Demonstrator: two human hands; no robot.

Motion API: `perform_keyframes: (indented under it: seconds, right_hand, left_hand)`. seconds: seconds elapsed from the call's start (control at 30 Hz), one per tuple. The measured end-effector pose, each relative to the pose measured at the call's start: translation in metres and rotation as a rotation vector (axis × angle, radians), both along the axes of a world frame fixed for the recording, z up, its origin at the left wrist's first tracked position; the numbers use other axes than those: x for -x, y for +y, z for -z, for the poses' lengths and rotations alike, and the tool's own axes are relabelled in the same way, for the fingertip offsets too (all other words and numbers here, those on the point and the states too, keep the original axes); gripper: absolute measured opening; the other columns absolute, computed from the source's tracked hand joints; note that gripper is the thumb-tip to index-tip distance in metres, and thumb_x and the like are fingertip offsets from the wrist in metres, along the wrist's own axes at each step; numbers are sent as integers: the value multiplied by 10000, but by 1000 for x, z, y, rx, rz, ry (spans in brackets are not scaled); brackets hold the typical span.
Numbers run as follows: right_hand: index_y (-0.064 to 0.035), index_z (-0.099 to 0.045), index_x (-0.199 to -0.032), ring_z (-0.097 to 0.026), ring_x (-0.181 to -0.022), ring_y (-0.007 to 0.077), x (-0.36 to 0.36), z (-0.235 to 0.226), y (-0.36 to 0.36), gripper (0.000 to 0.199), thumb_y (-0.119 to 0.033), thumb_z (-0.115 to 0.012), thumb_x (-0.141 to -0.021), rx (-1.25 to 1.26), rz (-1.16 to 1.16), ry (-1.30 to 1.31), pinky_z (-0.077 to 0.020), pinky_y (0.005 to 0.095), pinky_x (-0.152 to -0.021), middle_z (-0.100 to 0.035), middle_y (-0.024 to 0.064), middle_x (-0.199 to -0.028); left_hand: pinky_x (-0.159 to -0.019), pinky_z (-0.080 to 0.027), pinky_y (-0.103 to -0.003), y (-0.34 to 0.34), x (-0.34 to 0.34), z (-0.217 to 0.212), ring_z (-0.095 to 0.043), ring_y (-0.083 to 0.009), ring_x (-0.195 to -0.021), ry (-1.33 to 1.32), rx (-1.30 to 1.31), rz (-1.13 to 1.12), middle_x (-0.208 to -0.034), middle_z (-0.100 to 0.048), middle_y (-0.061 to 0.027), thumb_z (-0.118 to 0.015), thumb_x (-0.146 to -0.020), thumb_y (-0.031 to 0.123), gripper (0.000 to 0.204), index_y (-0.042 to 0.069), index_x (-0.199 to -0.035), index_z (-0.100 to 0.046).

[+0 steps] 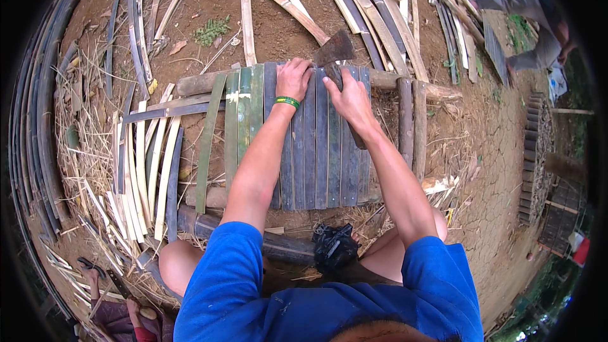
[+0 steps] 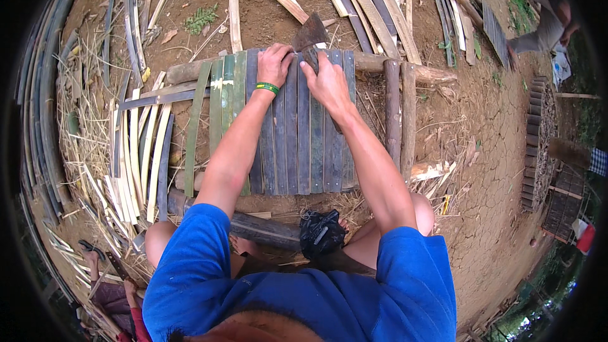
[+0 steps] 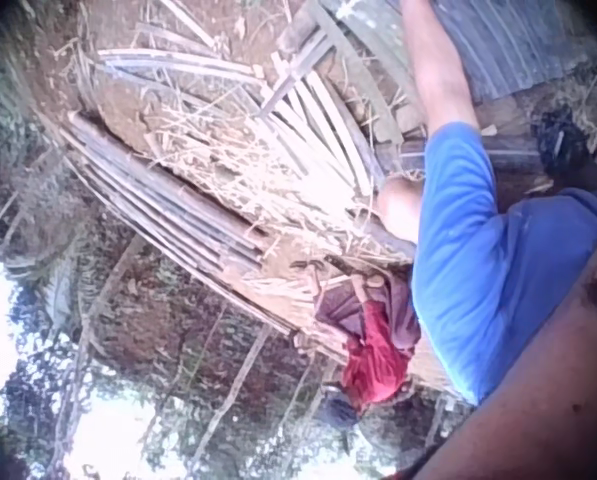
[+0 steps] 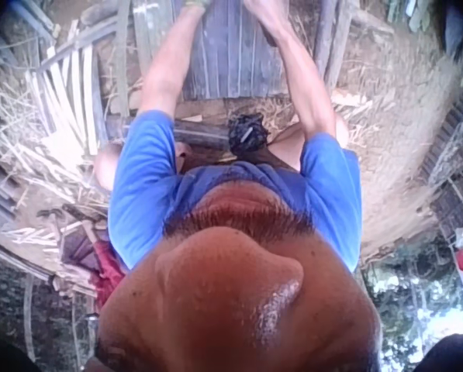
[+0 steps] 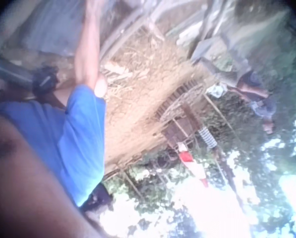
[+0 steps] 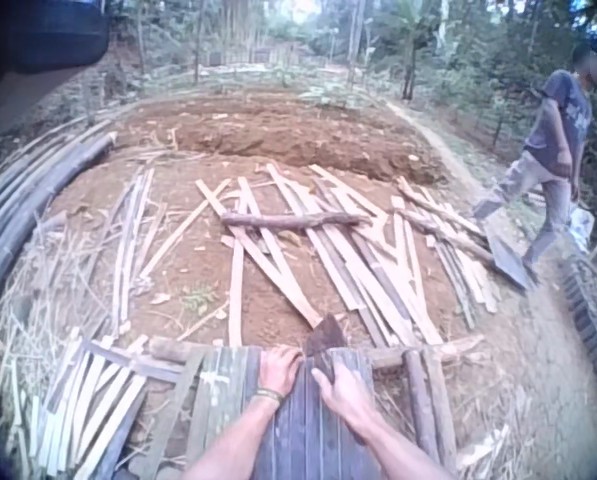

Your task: The person sits on the ground and uses a machete to scrape and smooth the surface of a bamboo mat. They hold the mat with one hand while repeatedly striking and scraping the bamboo strips with the blade of the machete.

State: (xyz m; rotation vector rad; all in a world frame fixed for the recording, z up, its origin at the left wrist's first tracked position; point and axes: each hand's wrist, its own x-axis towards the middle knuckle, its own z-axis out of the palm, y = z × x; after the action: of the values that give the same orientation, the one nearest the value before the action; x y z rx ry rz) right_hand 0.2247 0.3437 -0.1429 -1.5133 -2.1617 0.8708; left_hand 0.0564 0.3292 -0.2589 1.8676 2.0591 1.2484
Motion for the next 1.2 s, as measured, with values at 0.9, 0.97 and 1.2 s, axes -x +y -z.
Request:
perform_keyframes:
  seconds: [0.9, 0.97, 1.2]
  right_hand:
    - [-2, -583, -1232, -680, -805, 538, 17, 6, -13, 417, -339, -645, -994, -91, 9, -69, -541, 608, -718, -685, 341, -821]
    - [-2, -584, -1191, -675, -793, 541, 15, 22, -13, 394, -336, -650, -994, -102, 15, -133, -536, 607, -703, -680, 337, -797]
    - [-14, -533, -1246, -686, -804, 534, 20, 17, -12, 406, -325, -622, -1002, -77, 29, -82, -546, 610, -726, -693, 321, -809]
  left_hand:
    - [-845, -492, -418, 1, 5, 0, -697, -317, -978, -140, -48, -48, -1032, -743, -108, -735, -882, 150, 142, 60, -991, -746]
    - [-848, -495, -423, 4, 2, 0, -697, -323, -981, -134, -66, -55, -1034, -745, -112, -737, -881, 151, 145, 58, -993, -747]
    - [-859, -501, -435, 1, 7, 3, -698, -335, -998, -161, -15, -56, -1046, -749, -118, -739, -877, 144, 155, 51, -1000, -751]
